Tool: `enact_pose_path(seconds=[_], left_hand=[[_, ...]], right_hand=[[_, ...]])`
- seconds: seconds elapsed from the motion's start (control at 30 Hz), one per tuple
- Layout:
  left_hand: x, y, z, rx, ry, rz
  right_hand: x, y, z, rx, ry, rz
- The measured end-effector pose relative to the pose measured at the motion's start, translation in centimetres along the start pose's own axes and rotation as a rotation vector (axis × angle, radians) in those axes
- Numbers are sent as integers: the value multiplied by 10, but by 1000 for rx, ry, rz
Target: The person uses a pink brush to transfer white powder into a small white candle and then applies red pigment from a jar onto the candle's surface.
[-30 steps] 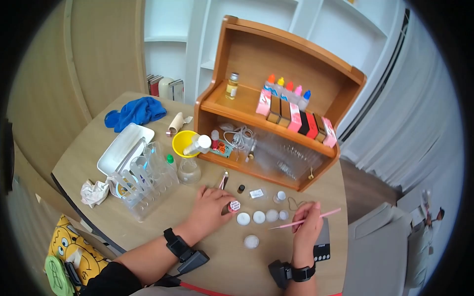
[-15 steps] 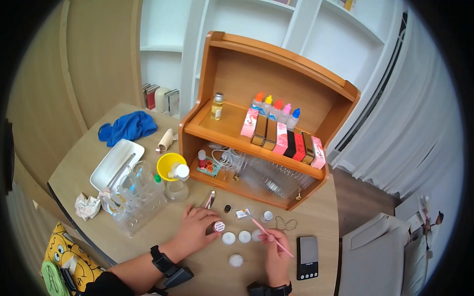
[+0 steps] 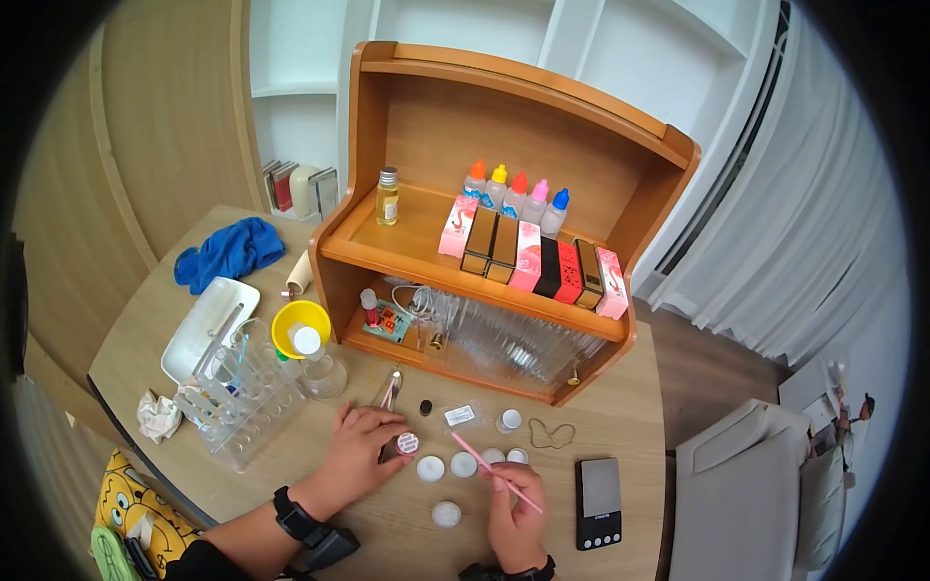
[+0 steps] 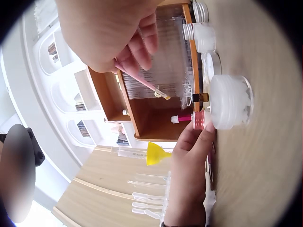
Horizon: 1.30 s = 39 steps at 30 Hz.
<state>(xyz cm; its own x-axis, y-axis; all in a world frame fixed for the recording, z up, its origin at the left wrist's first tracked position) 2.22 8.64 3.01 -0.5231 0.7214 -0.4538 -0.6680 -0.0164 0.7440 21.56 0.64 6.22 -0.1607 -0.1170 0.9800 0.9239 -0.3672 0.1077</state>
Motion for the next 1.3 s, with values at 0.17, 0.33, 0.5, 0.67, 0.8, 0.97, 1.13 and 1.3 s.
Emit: enact_pose_path(seconds=[0.17, 0.33, 0.5, 0.67, 0.8, 0.97, 1.13, 1.3], left_hand=[[-2, 2, 2, 14, -8, -4], [0, -1, 3, 27, 17, -27], [-2, 1, 5, 40, 19, -30], [-5, 5, 5, 35, 6, -17], [-6, 3, 4, 53, -22, -11], [-14, -5, 3, 79, -72, 35], [-7, -7, 9, -63, -148, -74], [2, -6, 2, -58, -26, -53]], right_hand=[[-1, 0, -4, 13, 37, -60], [2, 1, -6, 9, 85, -44], [0, 1, -6, 24, 102, -25], [2, 3, -3, 6, 144, -16], [-7, 12, -1, -36, 126, 40], [-3, 14, 0, -60, 233, -92], [7, 30, 3, -100, 218, -72], [4, 25, 1, -86, 270, -134]])
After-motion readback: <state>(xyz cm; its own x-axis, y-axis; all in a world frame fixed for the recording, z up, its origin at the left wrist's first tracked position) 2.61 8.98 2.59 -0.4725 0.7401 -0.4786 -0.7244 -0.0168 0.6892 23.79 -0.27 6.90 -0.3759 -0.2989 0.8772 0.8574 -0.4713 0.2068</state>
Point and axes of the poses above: each hand's wrist, its own z-axis towards the middle knuckle, its own y-axis out of the back of the hand, x = y × z, the point moved 9 cm from there along z, towards the middle knuckle, and after that the axes turned 15 degrees about -y, right-handed, at the moved point
